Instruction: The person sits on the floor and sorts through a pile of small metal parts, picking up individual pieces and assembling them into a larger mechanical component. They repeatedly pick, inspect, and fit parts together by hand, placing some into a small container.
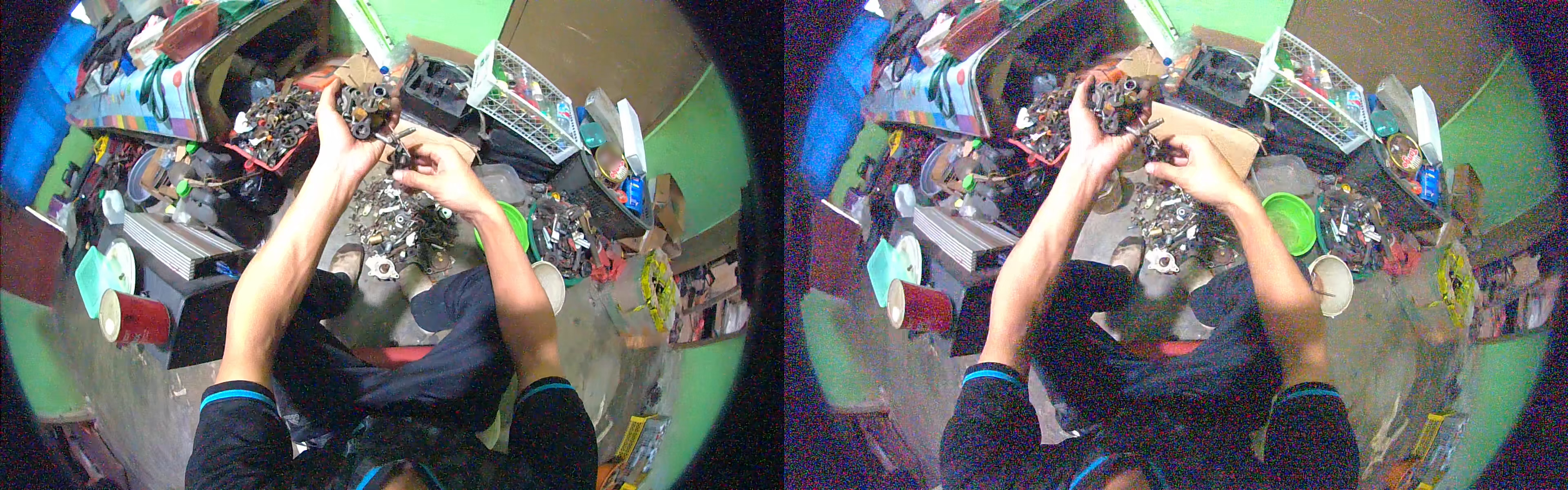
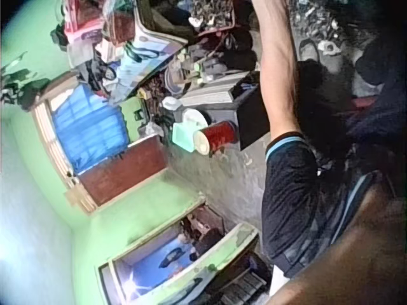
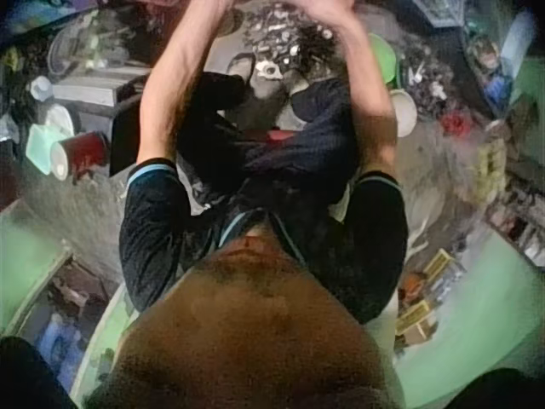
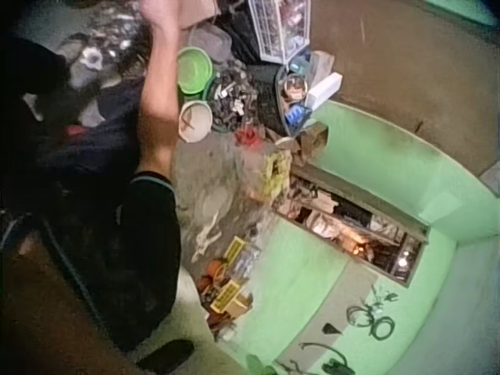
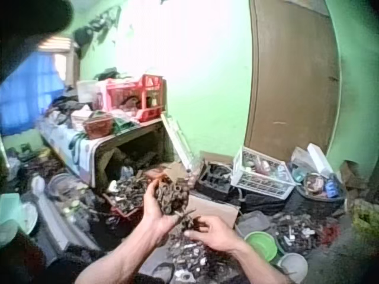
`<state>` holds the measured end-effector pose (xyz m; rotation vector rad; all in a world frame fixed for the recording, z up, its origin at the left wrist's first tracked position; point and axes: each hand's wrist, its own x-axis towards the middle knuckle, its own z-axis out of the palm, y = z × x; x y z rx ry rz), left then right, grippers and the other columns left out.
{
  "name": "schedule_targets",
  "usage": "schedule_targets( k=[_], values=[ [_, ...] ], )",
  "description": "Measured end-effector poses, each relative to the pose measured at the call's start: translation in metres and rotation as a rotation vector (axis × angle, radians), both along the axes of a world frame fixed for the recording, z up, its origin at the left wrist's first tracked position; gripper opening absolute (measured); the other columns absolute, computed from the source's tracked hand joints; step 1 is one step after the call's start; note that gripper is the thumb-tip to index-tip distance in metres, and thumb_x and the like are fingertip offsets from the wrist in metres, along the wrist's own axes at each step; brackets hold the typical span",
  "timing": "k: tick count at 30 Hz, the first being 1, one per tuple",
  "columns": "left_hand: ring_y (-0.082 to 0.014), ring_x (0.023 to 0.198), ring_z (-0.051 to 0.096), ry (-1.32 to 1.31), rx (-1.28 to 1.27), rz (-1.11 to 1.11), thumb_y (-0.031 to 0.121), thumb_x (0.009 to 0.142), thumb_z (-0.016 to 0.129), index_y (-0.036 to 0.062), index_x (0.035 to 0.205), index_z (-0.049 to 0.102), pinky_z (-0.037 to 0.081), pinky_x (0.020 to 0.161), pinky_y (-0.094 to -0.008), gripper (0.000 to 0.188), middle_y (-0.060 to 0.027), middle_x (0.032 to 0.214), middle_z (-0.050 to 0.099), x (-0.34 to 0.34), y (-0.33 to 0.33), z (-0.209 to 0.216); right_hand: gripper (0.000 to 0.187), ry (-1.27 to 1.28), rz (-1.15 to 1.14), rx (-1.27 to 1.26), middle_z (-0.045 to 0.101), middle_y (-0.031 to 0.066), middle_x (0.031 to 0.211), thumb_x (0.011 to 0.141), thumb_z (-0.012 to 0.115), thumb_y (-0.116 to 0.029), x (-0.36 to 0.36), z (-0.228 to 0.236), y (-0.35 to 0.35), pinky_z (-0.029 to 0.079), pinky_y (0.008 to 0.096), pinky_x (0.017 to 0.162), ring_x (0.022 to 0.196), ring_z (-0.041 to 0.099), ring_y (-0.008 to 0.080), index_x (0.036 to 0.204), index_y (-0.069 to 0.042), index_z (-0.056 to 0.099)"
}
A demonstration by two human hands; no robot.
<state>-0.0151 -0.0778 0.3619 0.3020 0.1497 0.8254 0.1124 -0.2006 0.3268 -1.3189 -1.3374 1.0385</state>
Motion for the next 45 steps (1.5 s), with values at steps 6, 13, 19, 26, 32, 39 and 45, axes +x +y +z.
schedule_targets(
  k=[6, 13, 19, 26, 32, 39, 45],
  values=[
    [-0.0341, 0.098, 0.059, -0.098, -0.128, 0.096, 0.041, 0.092, 0.042, 0.0019, 0.116, 0.052, 0.048, 0.091, -0.0531, 0.046, -0.0180, 0.107, 0.059, -0.024, 0.005, -0.027, 0.024, 0.107, -0.171, 0.010, 0.066, 0.0081, 0.084, 0.086, 0.067, -0.010, -0.022, -0.005, -0.005, 0.053, 0.0260, 0.052, 0.064, 0.062, 0.0123, 0.105, 0.006, 0.064],
    [-0.0381, 0.104, 0.058, -0.050, -0.118, 0.068, 0.043, 0.091, 0.042, 0.0042, 0.119, 0.052, 0.042, 0.093, -0.0606, 0.049, -0.0177, 0.109, 0.059, -0.034, -0.011, -0.027, 0.019, -0.203, -0.328, 0.276, 0.071, 0.0071, 0.084, 0.082, 0.070, -0.007, -0.030, -0.004, -0.005, 0.052, 0.0250, 0.063, 0.069, 0.065, 0.0105, 0.098, 0.002, 0.069],
    [-0.0431, 0.120, 0.049, -0.010, -0.039, -0.017, 0.043, 0.093, 0.037, 0.0011, 0.136, 0.041, 0.038, 0.103, -0.0560, 0.061, -0.0242, 0.133, 0.048, -0.033, -0.021, -0.041, 0.020, -0.142, -0.358, 0.337, 0.071, 0.0074, 0.087, 0.079, 0.072, -0.005, -0.029, 0.001, -0.006, 0.053, 0.0248, 0.067, 0.074, 0.066, 0.0110, 0.098, 0.000, 0.070],
    [-0.0440, 0.110, 0.055, -0.057, -0.147, -0.028, 0.043, 0.095, 0.036, 0.0017, 0.121, 0.051, 0.044, 0.097, -0.0571, 0.051, -0.0201, 0.115, 0.059, -0.035, -0.020, -0.045, 0.013, -0.095, -0.343, 0.232, 0.070, 0.0085, 0.086, 0.081, 0.070, 0.000, -0.038, 0.014, -0.005, 0.053, 0.0244, 0.067, 0.074, 0.065, 0.0104, 0.094, 0.003, 0.070],
    [-0.0425, 0.116, 0.051, -0.066, -0.301, 0.063, 0.046, 0.096, 0.033, 0.0022, 0.124, 0.049, 0.043, 0.097, -0.0558, 0.054, -0.0203, 0.117, 0.056, -0.054, -0.039, -0.055, 0.012, -0.277, -0.282, 0.341, 0.070, 0.0097, 0.078, 0.076, 0.073, -0.006, -0.041, 0.001, 0.013, 0.052, 0.0251, 0.061, 0.064, 0.065, 0.0127, 0.086, 0.001, 0.072],
    [-0.0367, 0.108, 0.055, -0.091, -0.485, 0.156, 0.045, 0.095, 0.034, -0.0016, 0.129, 0.044, 0.043, 0.095, -0.0513, 0.058, -0.0227, 0.123, 0.054, -0.078, -0.039, -0.076, 0.015, -0.126, -0.110, 0.075, 0.070, 0.0106, 0.083, 0.083, 0.061, 0.003, -0.054, -0.013, 0.031, 0.055, 0.0274, 0.061, 0.071, 0.069, 0.0163, 0.096, 0.002, 0.069],
    [-0.0398, 0.116, 0.052, -0.040, -0.528, 0.215, 0.043, 0.096, 0.032, -0.0011, 0.128, 0.045, 0.041, 0.102, -0.0543, 0.056, -0.0243, 0.125, 0.052, -0.090, -0.032, -0.088, 0.015, -0.049, -0.112, -0.022, 0.070, 0.0095, 0.084, 0.086, 0.060, 0.003, -0.070, -0.009, 0.050, 0.058, 0.0278, 0.060, 0.074, 0.068, 0.0158, 0.099, 0.000, 0.068]
  ],
)
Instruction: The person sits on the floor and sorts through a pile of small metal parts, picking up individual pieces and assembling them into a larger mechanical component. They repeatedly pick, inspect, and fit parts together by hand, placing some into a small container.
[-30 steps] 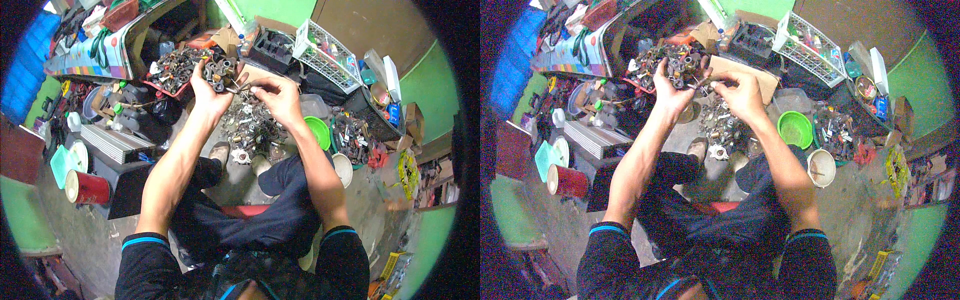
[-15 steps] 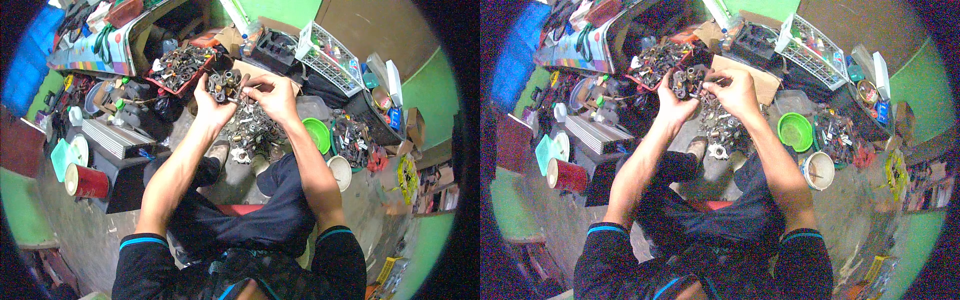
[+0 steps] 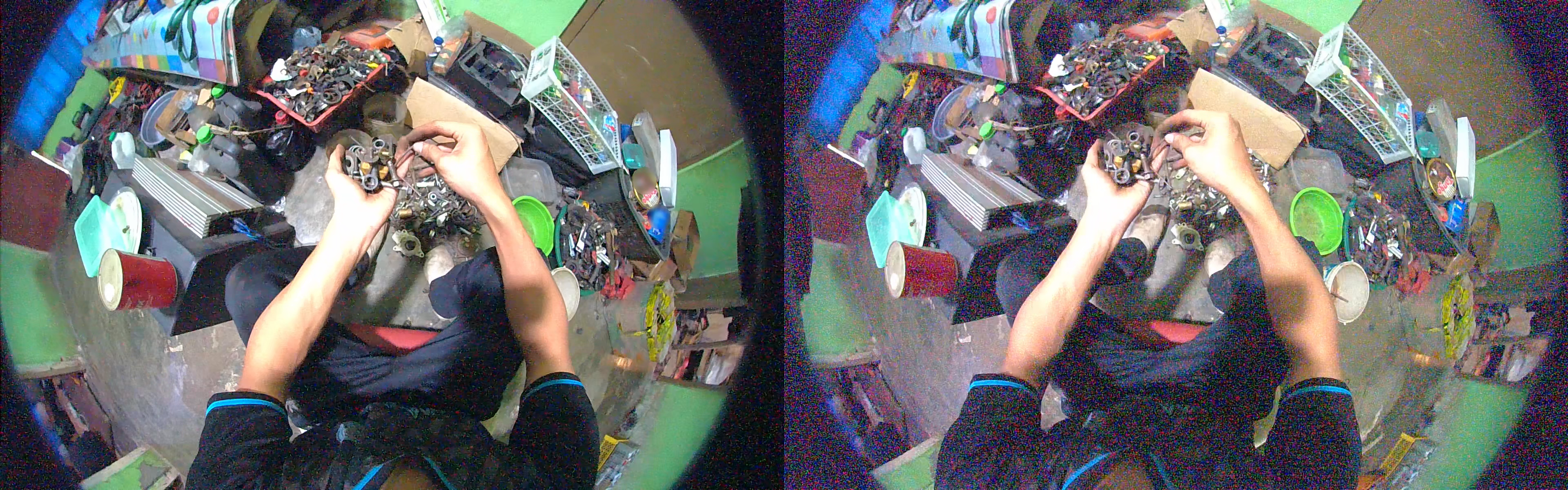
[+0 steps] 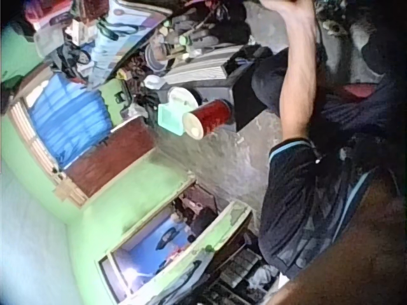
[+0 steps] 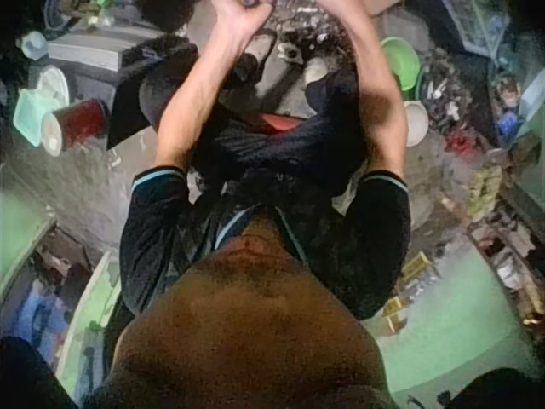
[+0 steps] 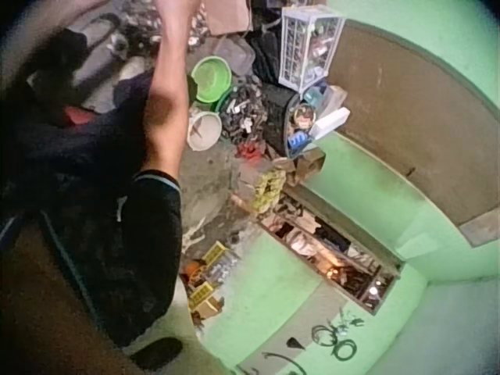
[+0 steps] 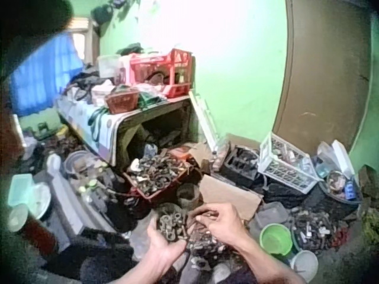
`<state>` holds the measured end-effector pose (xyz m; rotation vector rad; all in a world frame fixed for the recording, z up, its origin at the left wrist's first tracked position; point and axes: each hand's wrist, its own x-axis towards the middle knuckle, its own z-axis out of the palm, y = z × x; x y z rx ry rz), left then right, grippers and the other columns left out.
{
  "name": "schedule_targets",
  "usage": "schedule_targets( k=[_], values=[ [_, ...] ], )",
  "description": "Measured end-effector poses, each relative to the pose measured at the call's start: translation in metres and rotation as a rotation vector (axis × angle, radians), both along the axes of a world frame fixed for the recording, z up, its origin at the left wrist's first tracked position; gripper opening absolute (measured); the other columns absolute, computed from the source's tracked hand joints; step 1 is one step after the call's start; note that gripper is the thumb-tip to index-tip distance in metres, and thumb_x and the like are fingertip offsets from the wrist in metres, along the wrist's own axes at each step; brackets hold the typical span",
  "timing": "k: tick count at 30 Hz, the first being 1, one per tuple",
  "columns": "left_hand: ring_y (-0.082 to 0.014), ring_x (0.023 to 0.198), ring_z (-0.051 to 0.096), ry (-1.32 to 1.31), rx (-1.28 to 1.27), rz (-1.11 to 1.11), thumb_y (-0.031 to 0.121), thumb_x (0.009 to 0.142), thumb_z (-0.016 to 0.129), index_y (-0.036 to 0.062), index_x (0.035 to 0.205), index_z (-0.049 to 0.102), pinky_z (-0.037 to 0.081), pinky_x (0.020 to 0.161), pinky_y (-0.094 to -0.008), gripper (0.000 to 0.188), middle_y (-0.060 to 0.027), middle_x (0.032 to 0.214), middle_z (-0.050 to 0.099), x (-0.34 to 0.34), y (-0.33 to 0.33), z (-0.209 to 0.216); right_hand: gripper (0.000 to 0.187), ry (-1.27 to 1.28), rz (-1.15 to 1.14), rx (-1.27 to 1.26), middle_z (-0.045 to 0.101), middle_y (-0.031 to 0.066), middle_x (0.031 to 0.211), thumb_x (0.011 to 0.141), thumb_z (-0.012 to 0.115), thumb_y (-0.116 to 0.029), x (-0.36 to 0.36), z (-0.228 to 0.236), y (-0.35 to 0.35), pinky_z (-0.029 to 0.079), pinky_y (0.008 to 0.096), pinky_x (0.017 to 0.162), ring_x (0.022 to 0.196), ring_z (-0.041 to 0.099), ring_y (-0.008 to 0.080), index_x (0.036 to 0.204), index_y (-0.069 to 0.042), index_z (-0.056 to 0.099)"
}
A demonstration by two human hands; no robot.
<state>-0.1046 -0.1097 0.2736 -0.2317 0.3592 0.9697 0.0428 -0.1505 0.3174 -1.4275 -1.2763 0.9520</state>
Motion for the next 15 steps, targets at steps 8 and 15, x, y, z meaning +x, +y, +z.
schedule_targets(
  k=[8, 15],
  values=[
    [-0.0416, 0.109, 0.053, -0.106, -0.163, 0.120, 0.046, 0.095, 0.039, -0.0037, 0.129, 0.039, 0.049, 0.093, -0.0545, 0.060, -0.0264, 0.121, 0.049, -0.027, 0.014, -0.043, 0.018, -0.252, -0.057, 0.109, 0.068, 0.0054, 0.086, 0.080, 0.069, 0.000, 0.001, -0.026, 0.044, 0.051, 0.0236, 0.069, 0.076, 0.064, 0.0101, 0.098, 0.001, 0.067],
    [-0.0393, 0.105, 0.056, 0.057, -0.190, 0.300, 0.042, 0.094, 0.045, -0.0049, 0.125, 0.042, 0.049, 0.092, -0.0540, 0.056, -0.0244, 0.118, 0.053, -0.066, 0.050, -0.062, 0.024, -0.293, -0.127, 0.053, 0.071, 0.0122, 0.084, 0.075, 0.074, -0.009, 0.025, -0.073, 0.109, 0.054, 0.0292, 0.069, 0.074, 0.068, 0.0155, 0.098, -0.001, 0.069]
  ],
)
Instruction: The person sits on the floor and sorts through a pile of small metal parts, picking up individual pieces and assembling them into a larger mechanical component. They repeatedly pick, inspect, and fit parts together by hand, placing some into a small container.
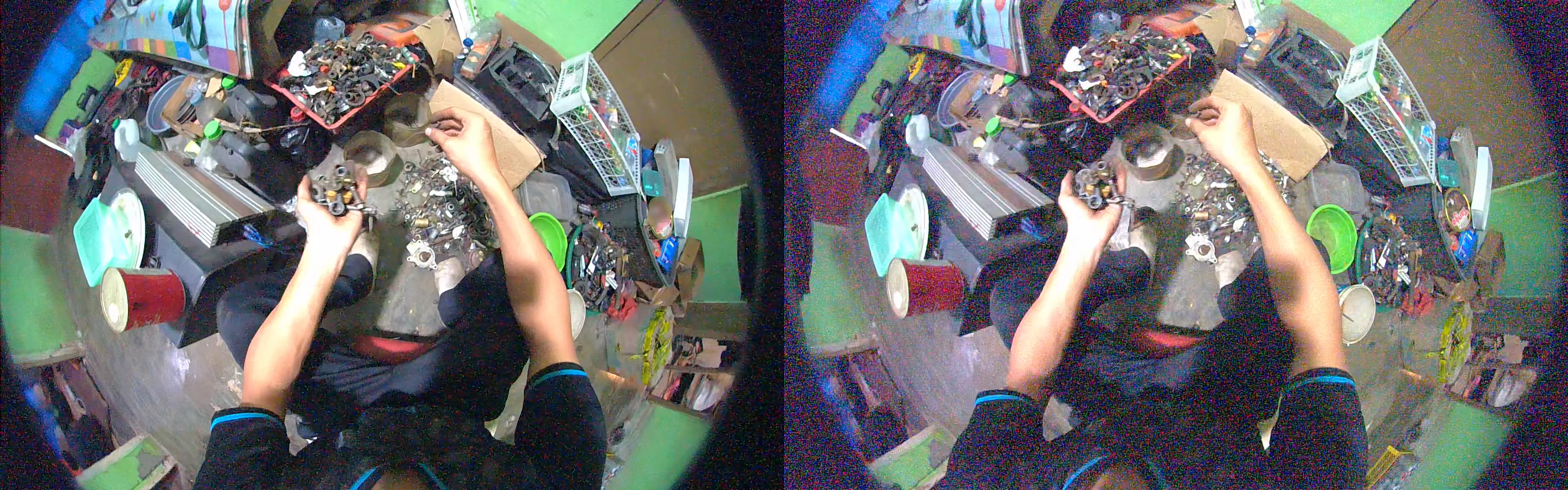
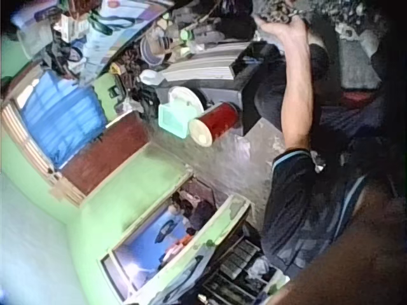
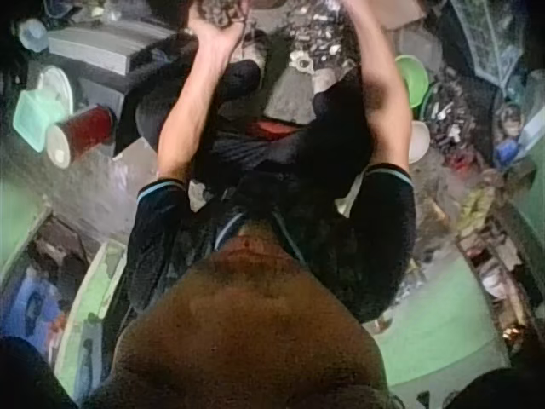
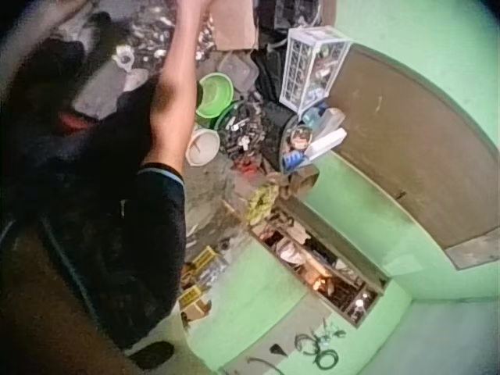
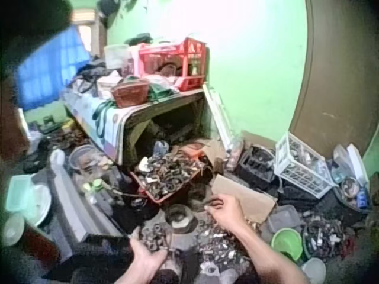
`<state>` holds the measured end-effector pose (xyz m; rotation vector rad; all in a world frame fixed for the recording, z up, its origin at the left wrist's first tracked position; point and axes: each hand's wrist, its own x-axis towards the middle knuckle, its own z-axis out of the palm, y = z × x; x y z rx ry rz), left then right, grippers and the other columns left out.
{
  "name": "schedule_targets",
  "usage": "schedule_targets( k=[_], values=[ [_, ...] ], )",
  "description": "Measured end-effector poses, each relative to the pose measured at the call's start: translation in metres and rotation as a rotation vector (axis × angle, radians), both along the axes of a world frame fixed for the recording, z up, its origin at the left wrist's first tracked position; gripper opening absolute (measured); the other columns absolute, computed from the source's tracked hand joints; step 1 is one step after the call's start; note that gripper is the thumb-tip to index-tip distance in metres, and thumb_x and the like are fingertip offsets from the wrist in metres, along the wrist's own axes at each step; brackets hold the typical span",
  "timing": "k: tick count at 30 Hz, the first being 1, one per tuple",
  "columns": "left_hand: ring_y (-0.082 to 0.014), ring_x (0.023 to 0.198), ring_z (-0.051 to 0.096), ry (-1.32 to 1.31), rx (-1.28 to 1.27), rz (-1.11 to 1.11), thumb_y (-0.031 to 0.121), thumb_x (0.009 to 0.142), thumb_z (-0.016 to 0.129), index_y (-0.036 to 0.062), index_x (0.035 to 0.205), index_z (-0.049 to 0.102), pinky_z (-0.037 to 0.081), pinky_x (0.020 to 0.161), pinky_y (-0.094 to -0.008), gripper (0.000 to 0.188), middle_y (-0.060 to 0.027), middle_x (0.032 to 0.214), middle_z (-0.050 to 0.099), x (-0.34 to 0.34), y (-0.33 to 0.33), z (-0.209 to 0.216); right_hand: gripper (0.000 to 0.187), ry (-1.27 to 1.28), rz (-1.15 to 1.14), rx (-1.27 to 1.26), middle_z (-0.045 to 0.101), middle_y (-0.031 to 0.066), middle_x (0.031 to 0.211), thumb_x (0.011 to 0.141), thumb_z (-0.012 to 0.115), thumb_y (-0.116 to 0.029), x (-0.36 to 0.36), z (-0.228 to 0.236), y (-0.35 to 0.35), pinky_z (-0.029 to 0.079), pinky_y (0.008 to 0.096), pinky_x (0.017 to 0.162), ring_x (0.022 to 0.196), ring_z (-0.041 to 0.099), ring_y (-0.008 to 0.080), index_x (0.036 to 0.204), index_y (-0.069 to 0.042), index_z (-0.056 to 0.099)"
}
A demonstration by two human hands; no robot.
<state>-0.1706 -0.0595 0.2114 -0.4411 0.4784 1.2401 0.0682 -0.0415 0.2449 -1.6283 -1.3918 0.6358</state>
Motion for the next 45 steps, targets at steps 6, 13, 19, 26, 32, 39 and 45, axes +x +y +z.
schedule_targets(
  k=[6, 13, 19, 26, 32, 39, 45],
  values=[
    [-0.0397, 0.104, 0.056, -0.035, -0.024, 0.037, 0.041, 0.094, 0.044, -0.0033, 0.125, 0.043, 0.050, 0.093, -0.0530, 0.054, -0.0246, 0.118, 0.051, -0.006, 0.018, 0.002, 0.025, -0.450, 0.103, -0.239, 0.069, 0.0141, 0.074, 0.072, 0.072, -0.004, 0.028, -0.057, 0.057, 0.052, 0.0326, 0.064, 0.067, 0.066, 0.0195, 0.095, 0.004, 0.067],
    [-0.0378, 0.103, 0.057, -0.039, -0.035, 0.026, 0.041, 0.095, 0.044, -0.0051, 0.119, 0.047, 0.050, 0.094, -0.0516, 0.052, -0.0227, 0.112, 0.055, -0.006, 0.023, 0.006, 0.031, -0.350, -0.163, -0.081, 0.071, 0.0162, 0.086, 0.071, 0.072, -0.004, 0.065, -0.085, 0.107, 0.054, 0.0328, 0.068, 0.074, 0.070, 0.0202, 0.101, 0.001, 0.068],
    [-0.0381, 0.105, 0.059, -0.045, -0.025, 0.031, 0.038, 0.096, 0.041, -0.0088, 0.118, 0.049, 0.051, 0.092, -0.0488, 0.053, -0.0253, 0.115, 0.058, 0.000, 0.023, 0.008, 0.031, -0.243, 0.011, -0.127, 0.070, 0.0168, 0.086, 0.071, 0.072, -0.011, 0.053, -0.054, 0.082, 0.053, 0.0352, 0.074, 0.076, 0.069, 0.0246, 0.100, -0.005, 0.069],
    [-0.0384, 0.106, 0.059, -0.065, 0.037, 0.029, 0.033, 0.094, 0.043, -0.0059, 0.115, 0.051, 0.051, 0.093, -0.0498, 0.045, -0.0237, 0.115, 0.058, 0.013, 0.002, 0.039, 0.044, 0.205, 0.748, -0.300, 0.067, 0.0104, 0.099, 0.073, 0.069, -0.007, -0.029, 0.007, -0.016, 0.053, 0.0301, 0.077, 0.083, 0.064, 0.0140, 0.115, 0.003, 0.060],
    [-0.0377, 0.101, 0.060, -0.093, 0.213, -0.006, 0.039, 0.094, 0.039, -0.0046, 0.113, 0.051, 0.051, 0.091, -0.0510, 0.049, -0.0221, 0.108, 0.059, 0.031, -0.004, 0.058, 0.039, 0.324, 0.818, -0.225, 0.066, 0.0073, 0.102, 0.077, 0.072, -0.010, -0.023, 0.016, -0.056, 0.051, 0.0297, 0.081, 0.087, 0.062, 0.0126, 0.111, 0.004, 0.061],
    [-0.0400, 0.104, 0.058, 0.030, 0.305, 0.033, 0.042, 0.095, 0.036, -0.0035, 0.125, 0.044, 0.051, 0.091, -0.0521, 0.055, -0.0240, 0.117, 0.055, 0.039, -0.005, 0.094, 0.025, 0.225, 0.782, -0.133, 0.070, 0.0043, 0.080, 0.087, 0.068, -0.022, -0.001, 0.040, -0.066, 0.052, 0.0284, 0.065, 0.069, 0.064, 0.0102, 0.099, -0.001, 0.068],
    [-0.0408, 0.105, 0.057, -0.020, 0.360, 0.083, 0.039, 0.093, 0.043, -0.0048, 0.125, 0.043, 0.052, 0.089, -0.0521, 0.054, -0.0264, 0.119, 0.053, 0.033, 0.013, 0.111, 0.027, -0.094, 0.545, 0.009, 0.070, 0.0166, 0.086, 0.081, 0.068, -0.024, 0.027, 0.027, -0.035, 0.051, 0.0377, 0.071, 0.074, 0.068, 0.0253, 0.098, -0.003, 0.070]
  ],
)
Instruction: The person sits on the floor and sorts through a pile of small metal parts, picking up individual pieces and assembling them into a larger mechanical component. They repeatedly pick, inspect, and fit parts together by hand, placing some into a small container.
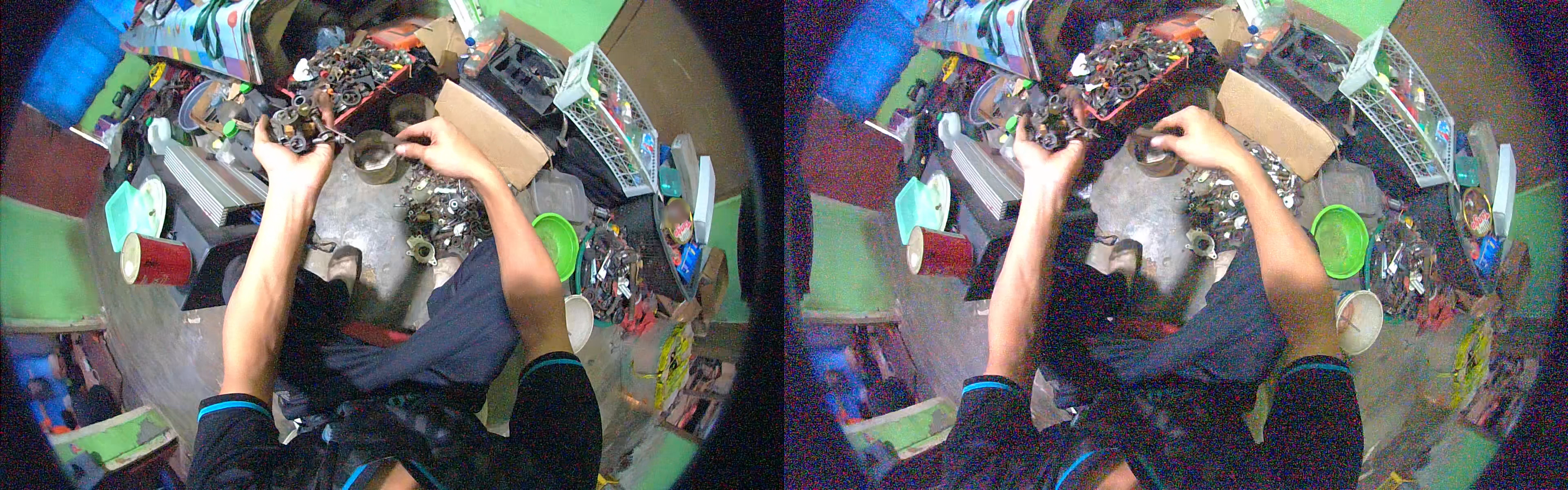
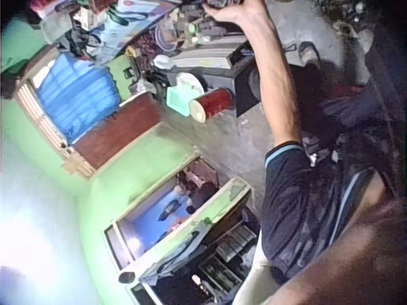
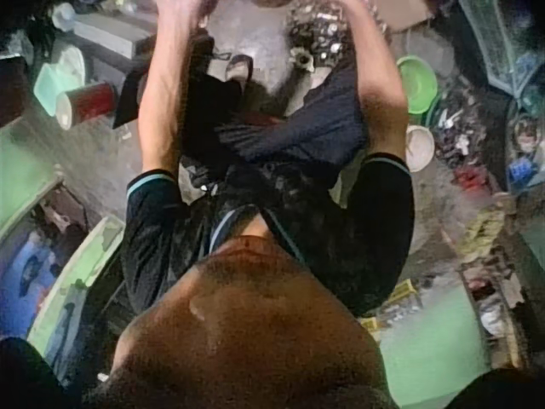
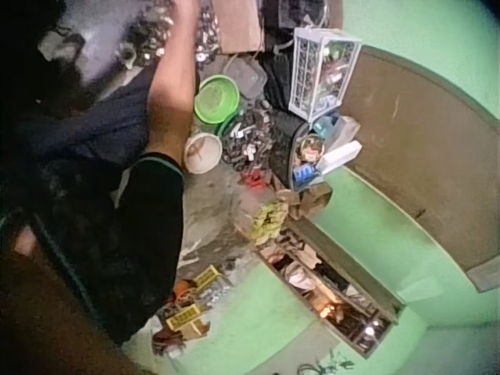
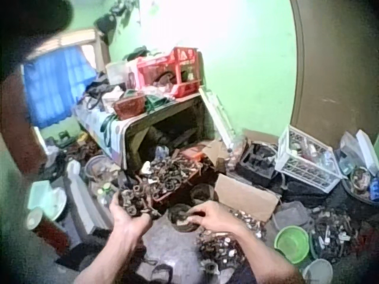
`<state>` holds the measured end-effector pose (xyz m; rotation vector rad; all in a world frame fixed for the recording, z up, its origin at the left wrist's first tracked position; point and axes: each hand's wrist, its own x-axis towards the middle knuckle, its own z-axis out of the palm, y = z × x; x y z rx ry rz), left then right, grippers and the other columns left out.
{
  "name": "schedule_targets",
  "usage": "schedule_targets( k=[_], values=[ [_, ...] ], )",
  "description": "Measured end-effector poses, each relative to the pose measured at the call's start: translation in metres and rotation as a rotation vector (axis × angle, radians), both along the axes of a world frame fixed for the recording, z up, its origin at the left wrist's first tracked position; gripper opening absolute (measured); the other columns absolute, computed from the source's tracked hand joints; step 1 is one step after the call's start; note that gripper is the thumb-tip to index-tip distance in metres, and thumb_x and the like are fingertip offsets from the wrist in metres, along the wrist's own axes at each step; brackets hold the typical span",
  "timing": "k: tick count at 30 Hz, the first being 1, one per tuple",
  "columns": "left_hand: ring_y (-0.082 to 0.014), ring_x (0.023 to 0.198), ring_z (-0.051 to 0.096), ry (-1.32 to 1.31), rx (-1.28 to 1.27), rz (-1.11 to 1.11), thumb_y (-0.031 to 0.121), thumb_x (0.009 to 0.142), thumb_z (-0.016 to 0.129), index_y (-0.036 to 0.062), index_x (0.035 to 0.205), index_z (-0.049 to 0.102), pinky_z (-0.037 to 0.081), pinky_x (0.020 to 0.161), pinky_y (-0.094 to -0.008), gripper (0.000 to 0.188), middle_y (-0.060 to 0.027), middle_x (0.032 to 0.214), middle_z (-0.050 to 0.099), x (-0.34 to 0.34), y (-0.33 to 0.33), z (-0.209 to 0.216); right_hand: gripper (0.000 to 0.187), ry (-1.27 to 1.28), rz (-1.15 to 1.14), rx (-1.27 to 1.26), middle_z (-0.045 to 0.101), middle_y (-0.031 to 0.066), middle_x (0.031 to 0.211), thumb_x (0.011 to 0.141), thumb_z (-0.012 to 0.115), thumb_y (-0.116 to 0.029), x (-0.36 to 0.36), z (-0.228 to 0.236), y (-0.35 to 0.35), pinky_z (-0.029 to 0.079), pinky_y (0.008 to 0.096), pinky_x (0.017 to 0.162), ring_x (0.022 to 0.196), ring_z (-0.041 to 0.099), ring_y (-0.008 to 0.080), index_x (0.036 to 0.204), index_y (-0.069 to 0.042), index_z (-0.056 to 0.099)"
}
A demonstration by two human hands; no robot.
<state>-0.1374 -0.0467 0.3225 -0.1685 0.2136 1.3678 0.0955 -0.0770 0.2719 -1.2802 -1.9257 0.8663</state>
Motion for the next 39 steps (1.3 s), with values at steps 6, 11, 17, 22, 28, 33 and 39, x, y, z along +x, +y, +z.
schedule_targets(
  k=[6, 11, 17, 22, 28, 33, 39],
  values=[
    [-0.0389, 0.097, 0.059, 0.073, -0.174, 0.011, 0.041, 0.094, 0.038, -0.0030, 0.111, 0.050, 0.052, 0.086, -0.0528, 0.049, -0.0224, 0.110, 0.056, -0.012, 0.034, -0.044, 0.029, -0.467, -0.166, -0.228, 0.068, 0.0232, 0.086, 0.076, 0.071, -0.019, 0.019, -0.069, 0.080, 0.050, 0.0407, 0.074, 0.080, 0.068, 0.0315, 0.097, 0.002, 0.069],
    [-0.0373, 0.103, 0.058, 0.043, -0.043, -0.149, 0.038, 0.093, 0.042, -0.0030, 0.119, 0.048, 0.049, 0.093, -0.0518, 0.049, -0.0221, 0.112, 0.057, 0.014, 0.050, -0.048, 0.035, -0.492, -0.428, -0.171, 0.068, 0.0238, 0.090, 0.068, 0.076, -0.018, 0.031, -0.112, 0.129, 0.052, 0.0401, 0.077, 0.086, 0.068, 0.0341, 0.096, 0.002, 0.069],
    [-0.0372, 0.106, 0.057, 0.117, -0.092, -0.192, 0.038, 0.095, 0.039, -0.0036, 0.121, 0.050, 0.050, 0.092, -0.0517, 0.050, -0.0229, 0.116, 0.056, 0.024, 0.064, -0.063, 0.035, -0.336, -0.704, -0.028, 0.069, 0.0207, 0.089, 0.070, 0.072, -0.013, 0.046, -0.115, 0.157, 0.052, 0.0380, 0.078, 0.083, 0.068, 0.0309, 0.102, 0.000, 0.069],
    [-0.0387, 0.108, 0.057, 0.098, -0.096, -0.149, 0.041, 0.095, 0.039, -0.0050, 0.123, 0.046, 0.050, 0.093, -0.0521, 0.054, -0.0247, 0.118, 0.054, 0.018, 0.065, -0.066, 0.023, -0.174, -0.627, 0.080, 0.069, 0.0208, 0.085, 0.078, 0.068, -0.014, 0.030, -0.076, 0.141, 0.053, 0.0378, 0.072, 0.078, 0.069, 0.0300, 0.096, -0.002, 0.071],
    [-0.0393, 0.108, 0.056, 0.064, -0.114, -0.071, 0.040, 0.095, 0.041, -0.0029, 0.122, 0.048, 0.049, 0.094, -0.0522, 0.051, -0.0238, 0.117, 0.055, -0.002, 0.056, -0.051, 0.020, 0.221, -0.440, -0.019, 0.071, 0.0071, 0.082, 0.082, 0.070, -0.015, -0.022, -0.018, 0.077, 0.051, 0.0274, 0.065, 0.072, 0.065, 0.0123, 0.098, -0.002, 0.071],
    [-0.0392, 0.106, 0.057, 0.017, -0.094, -0.044, 0.041, 0.094, 0.040, -0.0038, 0.121, 0.048, 0.050, 0.093, -0.0513, 0.053, -0.0233, 0.117, 0.056, -0.016, 0.055, -0.055, 0.020, 0.226, -0.165, -0.102, 0.067, 0.0017, 0.086, 0.085, 0.070, -0.014, -0.068, 0.032, 0.045, 0.048, 0.0219, 0.065, 0.075, 0.058, 0.0052, 0.100, 0.000, 0.069],
    [-0.0381, 0.103, 0.059, 0.065, -0.027, -0.091, 0.041, 0.095, 0.036, -0.0056, 0.119, 0.049, 0.051, 0.091, -0.0510, 0.055, -0.0238, 0.113, 0.059, -0.016, 0.039, -0.041, 0.023, 0.207, -0.150, -0.089, 0.067, 0.0024, 0.086, 0.081, 0.074, -0.014, -0.088, 0.027, 0.009, 0.048, 0.0216, 0.060, 0.072, 0.057, 0.0054, 0.098, 0.001, 0.069]
  ],
)
